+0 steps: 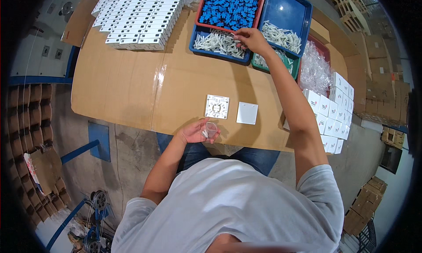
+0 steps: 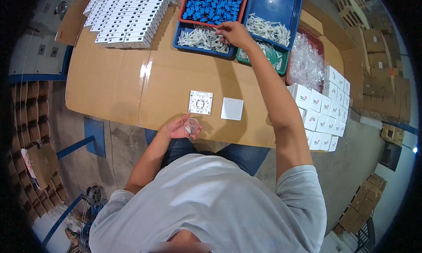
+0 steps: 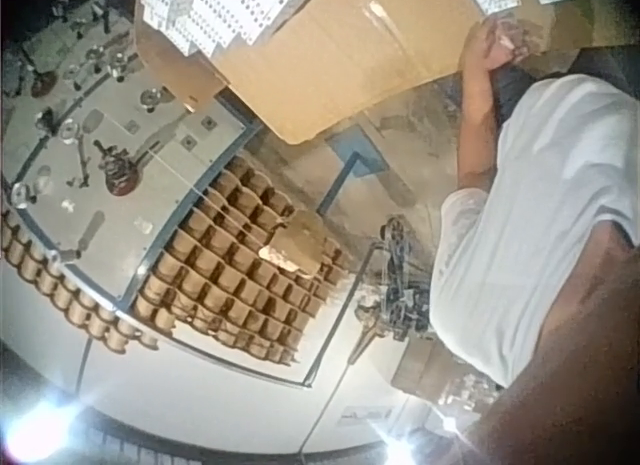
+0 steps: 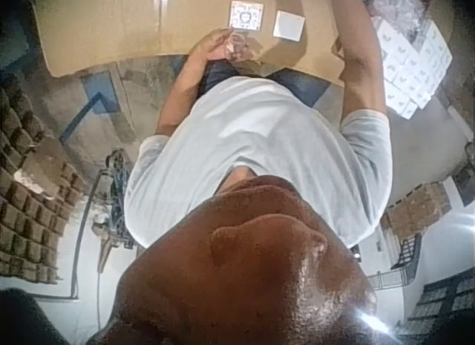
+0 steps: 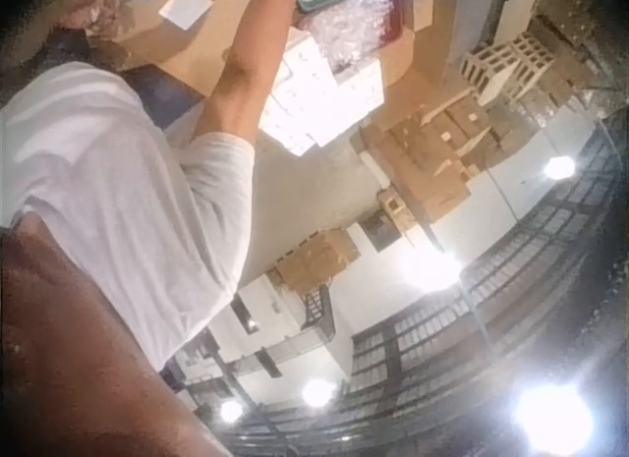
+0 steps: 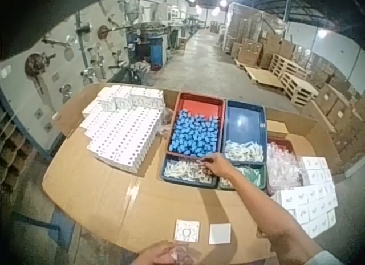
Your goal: The recorder is picking various small components from plastic bins and packaging them into white cardboard boxes at a factory workstation.
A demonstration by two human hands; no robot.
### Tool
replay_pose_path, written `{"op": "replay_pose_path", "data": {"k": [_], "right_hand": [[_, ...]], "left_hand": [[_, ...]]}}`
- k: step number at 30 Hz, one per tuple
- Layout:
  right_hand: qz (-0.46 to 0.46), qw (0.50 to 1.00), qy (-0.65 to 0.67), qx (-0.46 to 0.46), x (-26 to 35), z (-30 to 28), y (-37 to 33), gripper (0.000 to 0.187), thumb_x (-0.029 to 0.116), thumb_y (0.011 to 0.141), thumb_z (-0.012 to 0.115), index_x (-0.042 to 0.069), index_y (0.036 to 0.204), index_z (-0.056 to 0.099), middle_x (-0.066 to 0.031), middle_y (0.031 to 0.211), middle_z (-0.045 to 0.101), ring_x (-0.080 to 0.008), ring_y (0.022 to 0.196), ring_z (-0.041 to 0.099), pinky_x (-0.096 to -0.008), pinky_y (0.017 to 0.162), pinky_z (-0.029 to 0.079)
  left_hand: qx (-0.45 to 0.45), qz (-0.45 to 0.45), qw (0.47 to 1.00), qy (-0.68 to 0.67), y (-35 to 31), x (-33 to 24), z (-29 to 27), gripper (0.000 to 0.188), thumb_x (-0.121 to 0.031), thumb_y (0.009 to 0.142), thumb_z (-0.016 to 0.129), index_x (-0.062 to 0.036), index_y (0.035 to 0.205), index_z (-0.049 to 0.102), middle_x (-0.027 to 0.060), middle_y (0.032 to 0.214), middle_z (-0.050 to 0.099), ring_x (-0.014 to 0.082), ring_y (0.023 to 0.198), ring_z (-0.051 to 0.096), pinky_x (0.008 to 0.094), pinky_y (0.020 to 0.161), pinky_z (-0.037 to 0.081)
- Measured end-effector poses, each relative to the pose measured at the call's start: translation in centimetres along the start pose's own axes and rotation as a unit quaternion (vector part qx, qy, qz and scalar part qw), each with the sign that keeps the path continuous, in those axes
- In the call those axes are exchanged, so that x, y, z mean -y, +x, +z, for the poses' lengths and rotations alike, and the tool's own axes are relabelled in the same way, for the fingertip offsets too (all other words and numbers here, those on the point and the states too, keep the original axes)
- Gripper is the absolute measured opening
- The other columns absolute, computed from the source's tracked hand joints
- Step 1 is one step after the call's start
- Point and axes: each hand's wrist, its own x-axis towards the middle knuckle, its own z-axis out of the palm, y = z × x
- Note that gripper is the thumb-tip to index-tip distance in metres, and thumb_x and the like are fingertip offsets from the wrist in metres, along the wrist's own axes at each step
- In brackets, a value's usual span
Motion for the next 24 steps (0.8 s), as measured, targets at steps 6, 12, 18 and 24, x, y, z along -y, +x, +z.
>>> {"op": "replay_pose_path", "data": {"k": [6, 12, 18, 24], "right_hand": [[0.042, 0.997, 0.059, -0.033, 0.4, 0.1, -2.2, 0.025, 0.018, 0.100, 0.065, 0.003, 0.118, 0.073, -0.0009, 0.080, 0.069, -0.0067, 0.059, 0.057, -0.0235, 0.051, 0.047], [0.075, 0.976, 0.201, -0.034, 2.1, 1.1, -7.7, 0.033, 0.009, 0.100, 0.059, 0.000, 0.131, 0.064, -0.0048, 0.101, 0.074, -0.0055, 0.063, 0.055, -0.0217, 0.053, 0.042], [0.066, 0.955, 0.278, -0.083, 1.4, 2.6, -13.1, 0.018, 0.019, 0.101, 0.065, 0.002, 0.106, 0.069, -0.0061, 0.099, 0.074, -0.0050, 0.060, 0.053, -0.0211, 0.052, 0.039], [0.025, 0.912, 0.385, -0.138, 3.9, 4.5, -18.3, 0.022, 0.011, 0.099, 0.066, 0.001, 0.118, 0.072, -0.0039, 0.099, 0.071, -0.0054, 0.061, 0.047, -0.0222, 0.053, 0.034]], "left_hand": [[-0.035, 0.012, 0.999, -0.034, -0.1, -0.4, 0.9, 0.070, -0.060, 0.102, 0.044, 0.0022, 0.128, 0.064, 0.0146, 0.113, 0.068, 0.0277, 0.100, 0.064, 0.0427, 0.089, 0.050], [-0.044, 0.067, 0.993, -0.085, -0.2, -0.2, 0.8, 0.067, -0.057, 0.102, 0.046, 0.0014, 0.131, 0.061, 0.0141, 0.113, 0.068, 0.0278, 0.102, 0.064, 0.0419, 0.089, 0.048], [-0.039, 0.173, 0.979, -0.101, 1.1, -0.6, 3.2, 0.061, -0.054, 0.104, 0.046, -0.0043, 0.138, 0.056, 0.0123, 0.114, 0.068, 0.0282, 0.103, 0.065, 0.0429, 0.091, 0.050], [-0.152, 0.287, 0.944, -0.065, 3.1, -3.3, 12.0, 0.061, -0.052, 0.107, 0.042, -0.0060, 0.147, 0.048, 0.0125, 0.125, 0.066, 0.0260, 0.101, 0.067, 0.0404, 0.094, 0.054]]}}
